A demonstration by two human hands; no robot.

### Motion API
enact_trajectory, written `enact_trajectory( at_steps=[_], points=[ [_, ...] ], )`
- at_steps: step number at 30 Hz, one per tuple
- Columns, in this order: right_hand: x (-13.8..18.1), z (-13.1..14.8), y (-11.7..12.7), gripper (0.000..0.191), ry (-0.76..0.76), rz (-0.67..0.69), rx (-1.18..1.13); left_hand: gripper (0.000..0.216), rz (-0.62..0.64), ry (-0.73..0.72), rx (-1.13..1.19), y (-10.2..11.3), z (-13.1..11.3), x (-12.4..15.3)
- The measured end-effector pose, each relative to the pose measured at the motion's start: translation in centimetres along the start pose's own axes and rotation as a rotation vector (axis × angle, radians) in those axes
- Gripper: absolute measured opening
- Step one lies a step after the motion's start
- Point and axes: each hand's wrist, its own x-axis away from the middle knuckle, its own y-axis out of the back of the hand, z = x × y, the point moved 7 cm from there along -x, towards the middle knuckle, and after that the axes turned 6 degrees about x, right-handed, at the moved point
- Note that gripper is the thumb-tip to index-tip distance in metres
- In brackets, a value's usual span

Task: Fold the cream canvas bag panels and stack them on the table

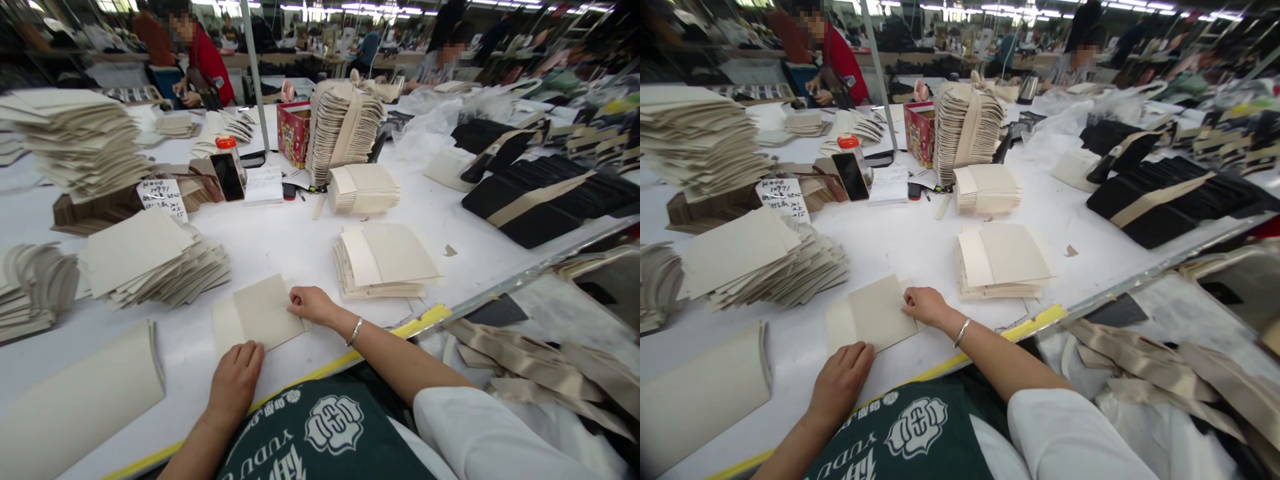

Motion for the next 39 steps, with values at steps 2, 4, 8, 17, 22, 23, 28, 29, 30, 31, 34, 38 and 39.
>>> enact_trajectory(
  at_steps=[2,4,8,17,22,23,28,29,30,31,34,38,39],
  points=[
    [0.0,0.0,-0.1,0.007,-0.003,-0.002,0.01,0.032,-0.021,-0.029,-0.001,0.2,-0.9,-0.5],
    [0.0,0.0,-0.3,0.007,-0.001,-0.007,0.011,0.035,-0.027,-0.069,0.025,0.0,-2.0,-1.5],
    [0.0,-0.1,-0.6,0.006,0.007,-0.025,0.013,0.036,0.086,-0.109,0.078,-1.8,-3.1,-3.7],
    [0.0,-0.1,-0.7,0.007,-0.017,-0.009,0.023,0.029,0.149,-0.153,0.154,-3.0,-3.0,-4.5],
    [0.2,-0.1,-0.6,0.007,-0.016,-0.013,-0.007,0.025,0.0,-0.118,0.229,-2.1,-1.0,-1.9],
    [0.2,-0.1,-0.6,0.007,-0.015,-0.015,-0.013,0.024,-0.035,-0.08,0.226,-1.8,-0.2,-1.0],
    [0.4,0.0,-0.5,0.008,-0.032,-0.006,-0.023,0.021,-0.103,0.09,0.224,-0.5,2.7,2.6],
    [0.4,-0.1,-0.5,0.008,-0.037,-0.005,-0.025,0.021,-0.102,0.097,0.235,-0.4,2.8,2.9],
    [0.4,-0.1,-0.5,0.008,-0.041,-0.005,-0.027,0.021,-0.1,0.104,0.244,-0.3,2.8,3.0],
    [0.5,-0.1,-0.6,0.008,-0.042,-0.005,-0.03,0.021,-0.098,0.109,0.247,-0.3,2.7,3.0],
    [0.8,0.1,-0.7,0.009,-0.042,-0.011,-0.036,0.02,-0.117,0.109,0.238,0.1,2.5,3.0],
    [1.0,0.3,-1.0,0.019,-0.061,-0.025,-0.03,0.019,-0.148,0.093,0.275,0.8,2.8,2.7],
    [1.0,0.3,-1.1,0.023,-0.067,-0.027,-0.025,0.019,-0.164,0.103,0.287,1.0,3.1,2.5]
  ],
)
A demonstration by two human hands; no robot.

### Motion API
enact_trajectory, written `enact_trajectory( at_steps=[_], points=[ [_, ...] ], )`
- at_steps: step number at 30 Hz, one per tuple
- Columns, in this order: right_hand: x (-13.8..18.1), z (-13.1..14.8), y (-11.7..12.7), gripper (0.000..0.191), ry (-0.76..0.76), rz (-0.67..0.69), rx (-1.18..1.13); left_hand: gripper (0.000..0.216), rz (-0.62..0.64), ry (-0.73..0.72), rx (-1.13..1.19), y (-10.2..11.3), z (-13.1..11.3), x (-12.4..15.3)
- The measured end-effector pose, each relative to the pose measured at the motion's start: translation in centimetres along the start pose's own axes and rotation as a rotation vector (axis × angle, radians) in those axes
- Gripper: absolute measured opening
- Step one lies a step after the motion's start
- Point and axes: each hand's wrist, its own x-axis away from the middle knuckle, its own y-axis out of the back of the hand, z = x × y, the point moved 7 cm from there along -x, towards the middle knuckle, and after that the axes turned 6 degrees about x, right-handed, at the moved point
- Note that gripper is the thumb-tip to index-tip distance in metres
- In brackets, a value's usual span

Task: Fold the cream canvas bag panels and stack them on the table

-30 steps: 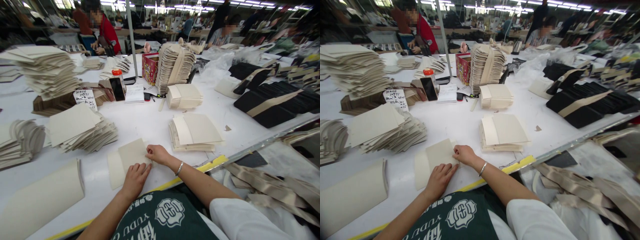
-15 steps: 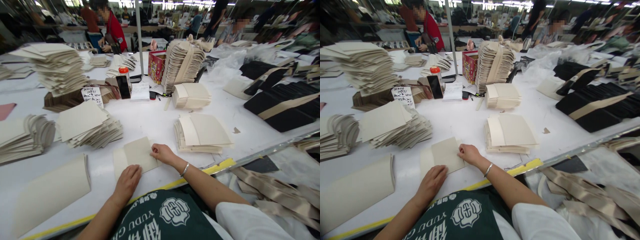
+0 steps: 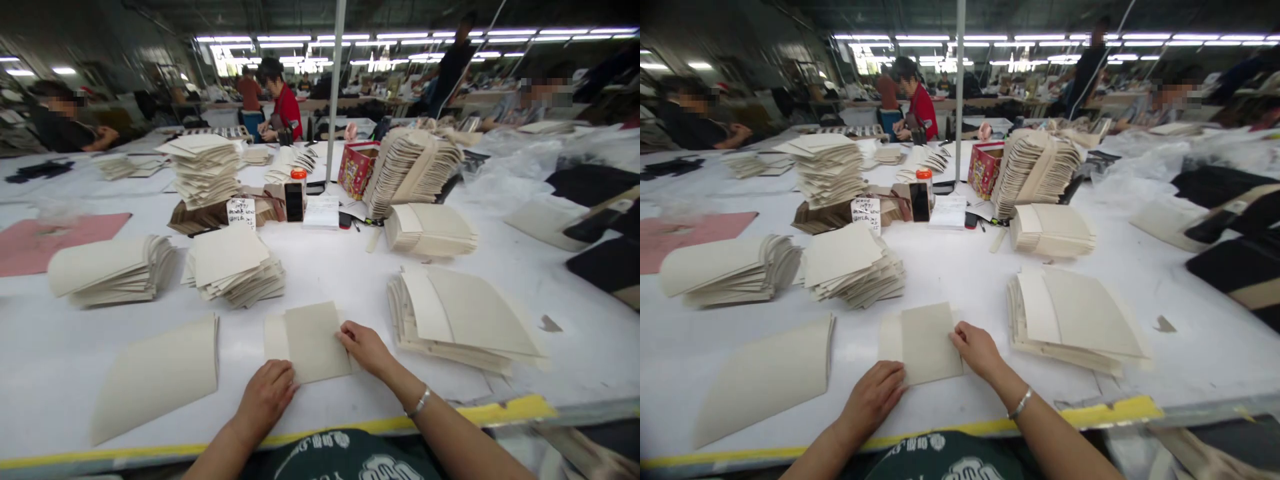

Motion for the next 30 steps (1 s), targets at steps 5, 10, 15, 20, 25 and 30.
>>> enact_trajectory(
  at_steps=[5,10,15,20,25,30],
  points=[
    [-0.5,0.1,-0.5,0.034,-0.032,0.004,0.018,0.016,-0.15,0.086,-0.046,1.0,2.2,-1.9],
    [-0.9,-0.1,-1.0,0.036,-0.073,0.029,0.038,0.023,-0.169,0.131,-0.164,-0.2,4.0,-2.8],
    [-1.1,-0.3,-1.4,0.037,-0.122,0.07,0.041,0.034,-0.137,0.15,-0.21,-1.5,4.7,-2.5],
    [-1.1,-0.3,-1.4,0.037,-0.146,0.09,0.045,0.036,-0.112,0.188,-0.177,-1.8,5.1,-2.4],
    [-1.3,-0.5,-1.6,0.036,-0.151,0.125,0.017,0.037,-0.085,0.233,-0.147,-1.7,5.6,-2.7],
    [-1.7,-0.8,-1.9,0.036,-0.147,0.137,0.048,0.036,-0.033,0.267,-0.093,-2.0,5.9,-3.2]
  ],
)
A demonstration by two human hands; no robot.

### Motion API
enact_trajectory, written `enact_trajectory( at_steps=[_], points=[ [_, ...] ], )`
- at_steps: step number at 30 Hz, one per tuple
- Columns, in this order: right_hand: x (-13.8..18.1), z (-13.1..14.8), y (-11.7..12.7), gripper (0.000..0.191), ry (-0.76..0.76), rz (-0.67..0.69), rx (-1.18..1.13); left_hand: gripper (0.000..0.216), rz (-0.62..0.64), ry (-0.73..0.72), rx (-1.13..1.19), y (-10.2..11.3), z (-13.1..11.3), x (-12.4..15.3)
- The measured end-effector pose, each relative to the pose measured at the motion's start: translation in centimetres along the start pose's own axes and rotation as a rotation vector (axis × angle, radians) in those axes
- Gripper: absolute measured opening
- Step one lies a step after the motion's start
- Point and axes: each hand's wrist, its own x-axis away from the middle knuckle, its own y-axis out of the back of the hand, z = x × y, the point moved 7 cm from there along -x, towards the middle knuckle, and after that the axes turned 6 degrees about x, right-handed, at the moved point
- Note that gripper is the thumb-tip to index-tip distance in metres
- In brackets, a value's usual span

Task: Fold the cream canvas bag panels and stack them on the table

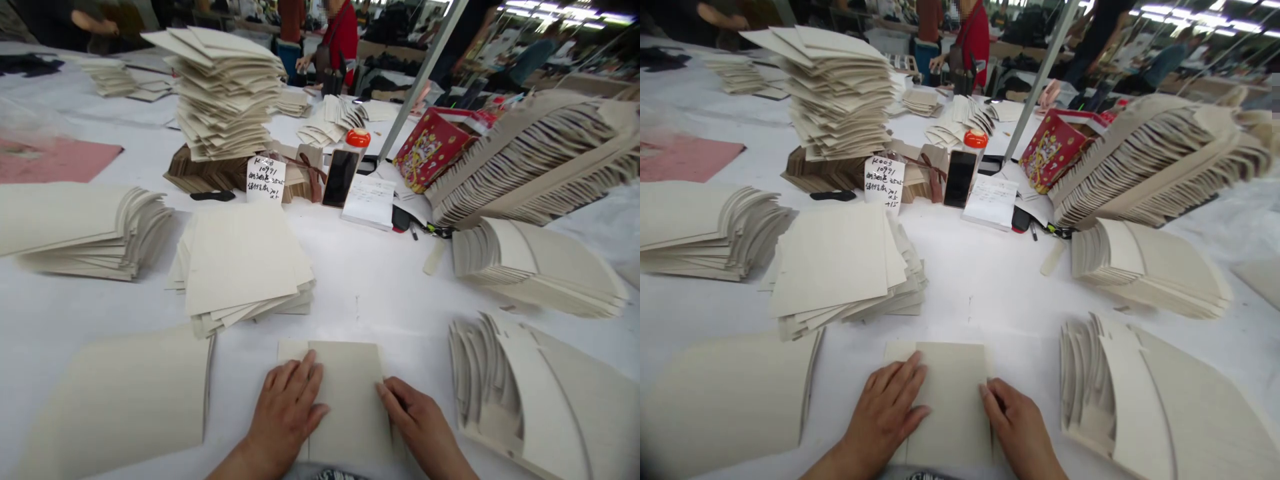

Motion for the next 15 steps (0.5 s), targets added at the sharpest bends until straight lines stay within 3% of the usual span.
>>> enact_trajectory(
  at_steps=[4,8,12,15],
  points=[
    [-0.3,0.3,0.1,0.036,0.022,0.003,0.1,0.036,0.055,0.039,0.007,-0.6,0.4,-0.2],
    [-0.5,1.2,0.9,0.034,0.087,-0.039,0.351,0.033,0.096,0.031,0.01,-0.7,0.3,-0.9],
    [-0.3,3.2,2.7,0.026,0.197,-0.239,0.514,0.029,0.107,-0.002,-0.004,-0.4,0.4,-2.0],
    [0.3,5.6,3.5,0.014,0.422,-0.38,0.457,0.029,0.132,-0.1,-0.057,-0.6,0.3,-2.2]
  ],
)
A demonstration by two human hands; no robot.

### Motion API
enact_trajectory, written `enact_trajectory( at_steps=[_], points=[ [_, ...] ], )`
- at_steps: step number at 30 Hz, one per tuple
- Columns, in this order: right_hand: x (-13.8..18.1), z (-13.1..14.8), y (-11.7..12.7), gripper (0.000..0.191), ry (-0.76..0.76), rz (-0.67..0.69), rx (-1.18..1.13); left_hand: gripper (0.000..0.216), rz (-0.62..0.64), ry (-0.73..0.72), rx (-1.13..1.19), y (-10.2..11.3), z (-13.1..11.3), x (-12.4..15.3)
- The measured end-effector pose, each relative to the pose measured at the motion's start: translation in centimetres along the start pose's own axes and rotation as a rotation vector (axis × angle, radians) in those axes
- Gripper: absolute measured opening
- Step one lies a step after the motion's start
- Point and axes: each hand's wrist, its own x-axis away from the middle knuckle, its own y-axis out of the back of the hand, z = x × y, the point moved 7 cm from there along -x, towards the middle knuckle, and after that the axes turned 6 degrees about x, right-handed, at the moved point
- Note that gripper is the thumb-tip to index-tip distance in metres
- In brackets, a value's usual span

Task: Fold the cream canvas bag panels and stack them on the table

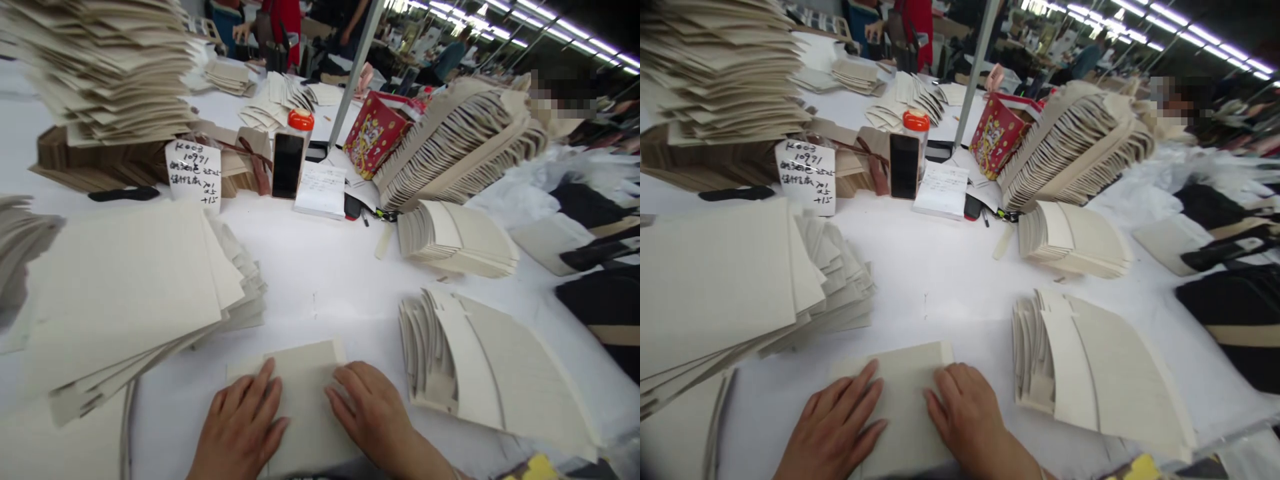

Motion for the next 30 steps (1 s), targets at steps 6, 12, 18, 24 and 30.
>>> enact_trajectory(
  at_steps=[6,12,18,24,30],
  points=[
    [0.2,3.5,-2.5,0.055,0.436,0.121,-0.09,0.035,0.007,-0.146,-0.15,-0.7,-0.1,0.3],
    [1.3,0.6,-5.3,0.079,0.209,0.199,-0.042,0.035,0.017,-0.157,-0.155,-0.7,-0.2,0.2],
    [1.8,-0.7,-3.2,0.081,0.1,0.106,0.002,0.034,0.022,-0.198,-0.105,0.2,-0.2,-1.0],
    [1.6,0.3,-1.6,0.083,0.177,-0.003,-0.029,0.042,-0.019,-0.093,0.023,0.4,1.1,-3.7],
    [2.0,0.3,-3.2,0.072,0.115,-0.001,-0.06,0.031,0.413,0.362,0.201,-0.7,3.4,-6.6]
  ],
)
